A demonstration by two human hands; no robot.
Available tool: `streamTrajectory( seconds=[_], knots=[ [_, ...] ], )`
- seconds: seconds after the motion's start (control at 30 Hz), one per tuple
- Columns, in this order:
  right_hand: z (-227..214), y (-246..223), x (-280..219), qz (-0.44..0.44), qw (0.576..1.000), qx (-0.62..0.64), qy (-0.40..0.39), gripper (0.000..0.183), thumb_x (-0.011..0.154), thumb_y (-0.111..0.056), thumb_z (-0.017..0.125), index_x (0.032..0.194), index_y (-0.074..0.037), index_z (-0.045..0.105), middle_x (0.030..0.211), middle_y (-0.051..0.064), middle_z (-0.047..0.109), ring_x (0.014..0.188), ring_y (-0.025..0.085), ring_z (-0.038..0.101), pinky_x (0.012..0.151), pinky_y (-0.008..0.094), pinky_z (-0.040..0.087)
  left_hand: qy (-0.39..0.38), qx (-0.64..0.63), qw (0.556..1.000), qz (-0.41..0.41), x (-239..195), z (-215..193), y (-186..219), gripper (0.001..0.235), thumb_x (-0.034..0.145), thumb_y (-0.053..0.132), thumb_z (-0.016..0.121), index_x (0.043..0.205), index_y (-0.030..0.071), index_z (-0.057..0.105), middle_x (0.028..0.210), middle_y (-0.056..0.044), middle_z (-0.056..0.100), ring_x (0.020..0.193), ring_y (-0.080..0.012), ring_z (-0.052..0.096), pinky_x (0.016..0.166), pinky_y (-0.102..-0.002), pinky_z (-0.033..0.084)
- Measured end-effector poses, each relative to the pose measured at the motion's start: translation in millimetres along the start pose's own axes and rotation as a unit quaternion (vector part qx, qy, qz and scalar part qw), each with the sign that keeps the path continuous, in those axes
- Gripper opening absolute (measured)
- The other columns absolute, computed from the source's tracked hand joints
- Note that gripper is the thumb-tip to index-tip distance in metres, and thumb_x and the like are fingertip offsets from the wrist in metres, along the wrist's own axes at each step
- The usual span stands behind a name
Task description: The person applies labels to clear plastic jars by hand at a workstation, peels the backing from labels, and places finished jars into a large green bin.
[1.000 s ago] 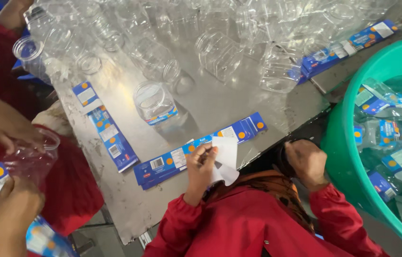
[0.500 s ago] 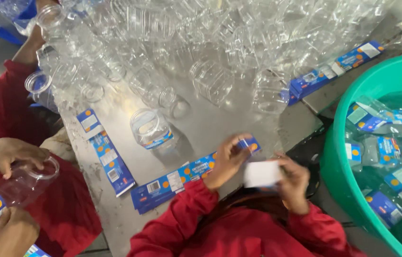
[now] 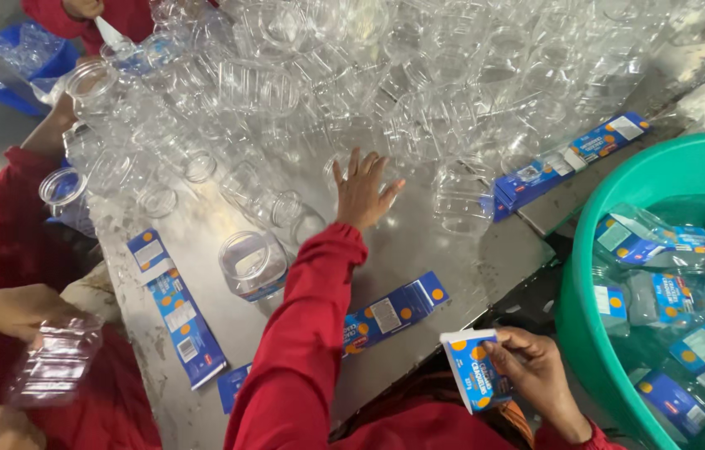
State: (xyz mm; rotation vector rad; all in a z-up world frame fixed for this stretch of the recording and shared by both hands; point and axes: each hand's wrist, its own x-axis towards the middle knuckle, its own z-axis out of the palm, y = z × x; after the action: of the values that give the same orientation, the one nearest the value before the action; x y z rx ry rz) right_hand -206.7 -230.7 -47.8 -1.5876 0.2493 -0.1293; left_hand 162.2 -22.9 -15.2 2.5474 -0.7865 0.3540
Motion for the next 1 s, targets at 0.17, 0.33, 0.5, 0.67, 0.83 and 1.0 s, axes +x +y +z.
streamTrajectory(
  seconds=[0.17, 0.33, 0.5, 0.67, 0.83, 1.0],
  knots=[
    [-11.4, 2.5, 1.7, 0.004, 0.998, -0.042, 0.041, 0.009, 0.092, -0.004, 0.073, 0.097, 0.002, 0.077, 0.075, 0.003, 0.072, 0.067, 0.007, 0.062, 0.059, 0.024, 0.05, 0.168, -0.05, 0.984, -0.012, -105.4, 9.4, 11.4, 0.054, 0.096, 0.036, 0.064, 0.142, 0.008, 0.055, 0.149, -0.019, 0.049, 0.15, -0.0442, 0.025, 0.119, -0.067, 0.014],
    [-1.0, -42.0, 2.2, -0.004, 0.996, -0.063, 0.068, 0.017, 0.098, -0.008, 0.068, 0.108, 0.002, 0.077, 0.075, 0.001, 0.064, 0.067, 0.006, 0.05, 0.058, 0.024, 0.039, 0.27, -0.047, 0.957, -0.091, -128.0, 6.5, -27.8, 0.063, 0.088, 0.023, 0.082, 0.145, 0.015, 0.055, 0.148, -0.021, 0.05, 0.138, -0.0402, 0.046, 0.117, -0.049, 0.039],
    [19.1, -98.6, -6.9, -0.157, 0.963, -0.207, 0.068, 0.017, 0.101, -0.007, 0.063, 0.113, 0.002, 0.071, 0.081, 0.002, 0.061, 0.073, 0.007, 0.052, 0.065, 0.023, 0.042, 0.094, -0.137, 0.986, -0.007, -78.6, -11.8, -62.3, 0.119, 0.067, 0.037, 0.099, 0.153, -0.008, 0.03, 0.146, -0.033, 0.045, 0.136, -0.0552, 0.031, 0.107, -0.055, 0.032],
    [15.7, -108.4, -29.1, -0.103, 0.97, -0.209, 0.07, 0.015, 0.099, -0.004, 0.067, 0.111, 0.002, 0.075, 0.08, 0.004, 0.06, 0.072, 0.008, 0.049, 0.063, 0.023, 0.039, -0.105, -0.388, 0.899, -0.174, -85.0, -54.2, -41.9, 0.084, 0.067, 0.035, 0.096, 0.136, 0.0, 0.063, 0.086, -0.008, 0.063, 0.074, -0.0138, 0.059, 0.067, -0.032, 0.052],
    [-20.3, -102.7, -32.8, -0.025, 0.978, -0.163, 0.127, 0.012, 0.106, -0.006, 0.071, 0.115, -0.001, 0.076, 0.085, 0.002, 0.068, 0.074, 0.005, 0.055, 0.069, 0.021, 0.043, -0.191, -0.43, 0.882, -0.006, -158.8, -125.5, 39.1, 0.043, 0.078, 0.022, 0.087, 0.116, 0.006, 0.072, 0.075, 0.001, 0.064, 0.067, -0.0065, 0.061, 0.063, -0.026, 0.051],
    [-5.9, -114.3, 1.4, -0.029, 0.974, -0.199, -0.103, 0.009, 0.09, -0.004, 0.074, 0.098, -0.001, 0.076, 0.089, 0.003, 0.073, 0.079, 0.007, 0.064, 0.068, 0.023, 0.05, -0.296, -0.472, 0.829, 0.05, -223.3, -143.0, 75.8, 0.045, 0.086, 0.031, 0.08, 0.122, 0.005, 0.072, 0.076, -0.001, 0.061, 0.07, -0.009, 0.055, 0.065, -0.028, 0.049]
  ],
)
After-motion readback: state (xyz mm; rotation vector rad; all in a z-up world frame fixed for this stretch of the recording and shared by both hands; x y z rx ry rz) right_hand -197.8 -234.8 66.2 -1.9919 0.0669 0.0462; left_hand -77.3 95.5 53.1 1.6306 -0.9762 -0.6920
